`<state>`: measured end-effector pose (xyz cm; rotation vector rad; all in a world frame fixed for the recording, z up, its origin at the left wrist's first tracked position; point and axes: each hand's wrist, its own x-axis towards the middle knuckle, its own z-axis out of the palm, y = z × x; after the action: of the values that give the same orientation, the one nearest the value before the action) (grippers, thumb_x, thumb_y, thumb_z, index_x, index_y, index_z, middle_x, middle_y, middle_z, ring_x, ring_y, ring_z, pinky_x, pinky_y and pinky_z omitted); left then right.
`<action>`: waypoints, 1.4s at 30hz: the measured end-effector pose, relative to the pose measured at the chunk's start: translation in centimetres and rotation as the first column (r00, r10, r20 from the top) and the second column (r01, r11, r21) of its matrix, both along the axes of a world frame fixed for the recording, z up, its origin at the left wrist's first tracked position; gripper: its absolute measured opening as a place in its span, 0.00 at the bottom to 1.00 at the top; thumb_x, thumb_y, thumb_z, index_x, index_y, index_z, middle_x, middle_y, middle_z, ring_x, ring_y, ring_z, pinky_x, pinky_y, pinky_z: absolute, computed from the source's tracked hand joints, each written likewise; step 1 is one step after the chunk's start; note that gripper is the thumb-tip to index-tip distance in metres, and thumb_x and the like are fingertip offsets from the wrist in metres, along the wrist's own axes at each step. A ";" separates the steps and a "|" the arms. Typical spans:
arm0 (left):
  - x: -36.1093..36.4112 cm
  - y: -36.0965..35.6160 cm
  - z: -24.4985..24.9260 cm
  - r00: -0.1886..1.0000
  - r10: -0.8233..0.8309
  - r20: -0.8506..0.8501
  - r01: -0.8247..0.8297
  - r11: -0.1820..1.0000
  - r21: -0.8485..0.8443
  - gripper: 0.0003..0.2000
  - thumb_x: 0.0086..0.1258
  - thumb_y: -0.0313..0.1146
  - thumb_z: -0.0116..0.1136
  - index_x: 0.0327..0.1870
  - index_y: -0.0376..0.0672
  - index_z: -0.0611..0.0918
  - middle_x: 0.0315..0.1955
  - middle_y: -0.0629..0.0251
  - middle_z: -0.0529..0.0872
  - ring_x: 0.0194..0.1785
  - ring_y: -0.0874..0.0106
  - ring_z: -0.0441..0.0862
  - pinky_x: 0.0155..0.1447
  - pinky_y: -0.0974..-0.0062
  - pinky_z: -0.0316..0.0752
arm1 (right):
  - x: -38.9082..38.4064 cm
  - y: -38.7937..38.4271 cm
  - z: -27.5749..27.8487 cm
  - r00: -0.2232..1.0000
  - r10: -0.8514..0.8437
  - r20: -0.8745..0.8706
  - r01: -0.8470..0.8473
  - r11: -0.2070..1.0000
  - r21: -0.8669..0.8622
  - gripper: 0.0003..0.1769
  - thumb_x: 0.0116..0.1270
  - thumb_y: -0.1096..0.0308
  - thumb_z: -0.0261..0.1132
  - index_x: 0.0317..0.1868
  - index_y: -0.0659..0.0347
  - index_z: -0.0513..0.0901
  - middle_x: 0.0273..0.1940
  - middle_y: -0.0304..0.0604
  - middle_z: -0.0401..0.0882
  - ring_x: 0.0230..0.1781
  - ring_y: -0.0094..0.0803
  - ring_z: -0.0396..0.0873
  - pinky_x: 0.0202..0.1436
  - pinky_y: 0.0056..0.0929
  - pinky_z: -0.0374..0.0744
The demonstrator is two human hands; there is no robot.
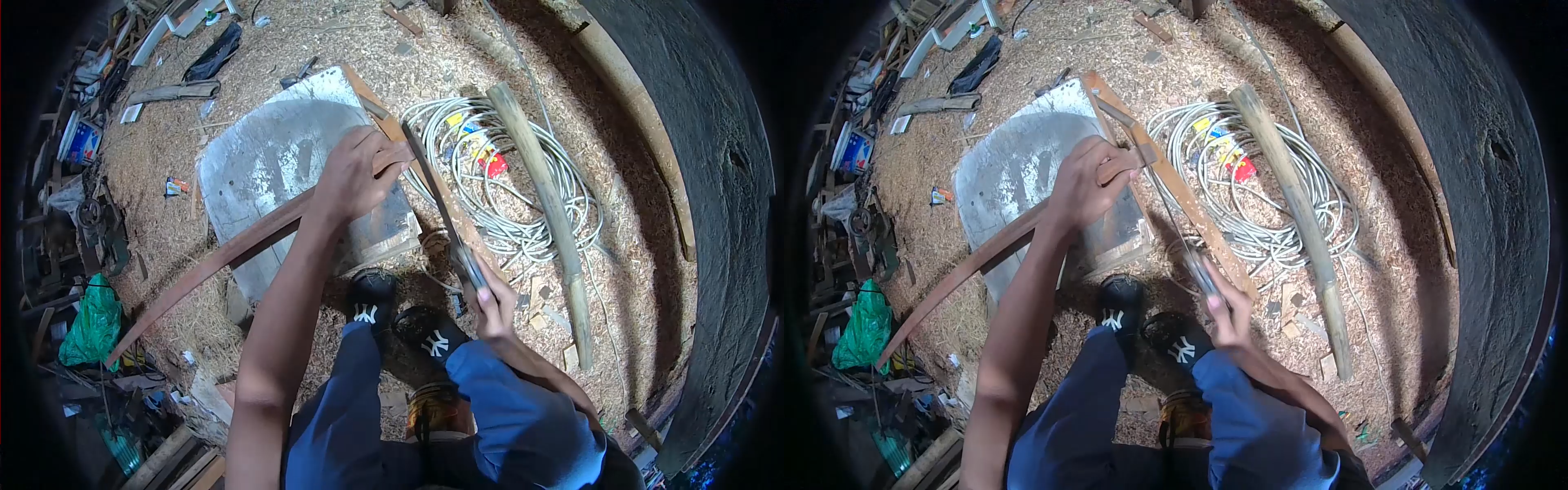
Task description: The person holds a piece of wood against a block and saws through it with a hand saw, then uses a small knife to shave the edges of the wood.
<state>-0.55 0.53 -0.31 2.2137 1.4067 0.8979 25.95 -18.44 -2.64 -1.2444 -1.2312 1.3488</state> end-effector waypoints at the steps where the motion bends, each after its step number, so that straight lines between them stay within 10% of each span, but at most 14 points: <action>1: 0.1 -0.1 0.1 1.000 0.013 -0.006 -0.013 1.000 0.017 0.11 0.64 0.33 0.75 0.43 0.39 0.88 0.37 0.56 0.85 0.45 0.55 0.85 0.50 0.61 0.79 | 0.6 -0.4 0.0 1.000 0.001 0.003 -0.001 1.000 -0.008 0.31 0.81 0.60 0.54 0.77 0.69 0.72 0.26 0.31 0.72 0.24 0.17 0.64 0.30 0.22 0.63; 26: 0.3 -0.3 0.0 0.999 0.032 0.007 -0.032 0.999 0.006 0.13 0.62 0.33 0.74 0.41 0.36 0.84 0.39 0.53 0.84 0.48 0.52 0.82 0.54 0.59 0.78 | -3.2 4.7 1.1 0.996 -0.062 -0.061 0.063 0.998 0.004 0.28 0.82 0.66 0.55 0.77 0.70 0.72 0.25 0.28 0.67 0.25 0.16 0.64 0.29 0.21 0.63; 32: 0.6 -0.8 0.3 0.998 0.059 -0.016 -0.059 0.998 0.011 0.14 0.63 0.34 0.74 0.43 0.36 0.84 0.39 0.54 0.84 0.49 0.52 0.82 0.55 0.58 0.78 | 0.3 -1.5 0.7 0.991 -0.024 0.135 0.024 1.000 0.004 0.30 0.79 0.63 0.53 0.76 0.70 0.72 0.64 0.52 0.85 0.27 0.17 0.68 0.35 0.22 0.73; 36: 0.7 -0.4 0.3 0.998 0.066 -0.005 -0.066 0.998 0.016 0.14 0.63 0.35 0.74 0.42 0.36 0.84 0.40 0.55 0.84 0.49 0.53 0.82 0.55 0.58 0.78 | -1.3 3.0 0.9 0.996 -0.022 0.090 0.009 0.990 0.141 0.29 0.80 0.64 0.53 0.75 0.71 0.73 0.47 0.48 0.90 0.24 0.17 0.68 0.32 0.21 0.72; 39: 0.4 -0.4 0.1 0.999 0.040 0.004 -0.040 0.999 0.031 0.12 0.64 0.33 0.75 0.44 0.37 0.87 0.39 0.54 0.84 0.45 0.53 0.84 0.50 0.60 0.79 | -3.1 6.0 1.3 0.999 -0.002 -0.044 0.003 1.000 0.029 0.29 0.82 0.66 0.53 0.78 0.69 0.69 0.24 0.31 0.69 0.22 0.17 0.65 0.27 0.23 0.64; 42: 0.3 -0.2 0.3 0.999 0.043 0.003 -0.043 0.999 0.028 0.12 0.64 0.33 0.75 0.43 0.36 0.87 0.38 0.53 0.84 0.45 0.53 0.84 0.49 0.60 0.79 | -2.0 3.5 1.3 0.996 0.017 -0.091 -0.016 1.000 0.007 0.30 0.82 0.65 0.53 0.80 0.69 0.67 0.23 0.31 0.68 0.21 0.18 0.65 0.27 0.23 0.64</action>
<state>-0.25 0.32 -0.04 2.2098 1.4541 0.9400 23.91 -14.94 -1.38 -1.1584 -1.1837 1.3974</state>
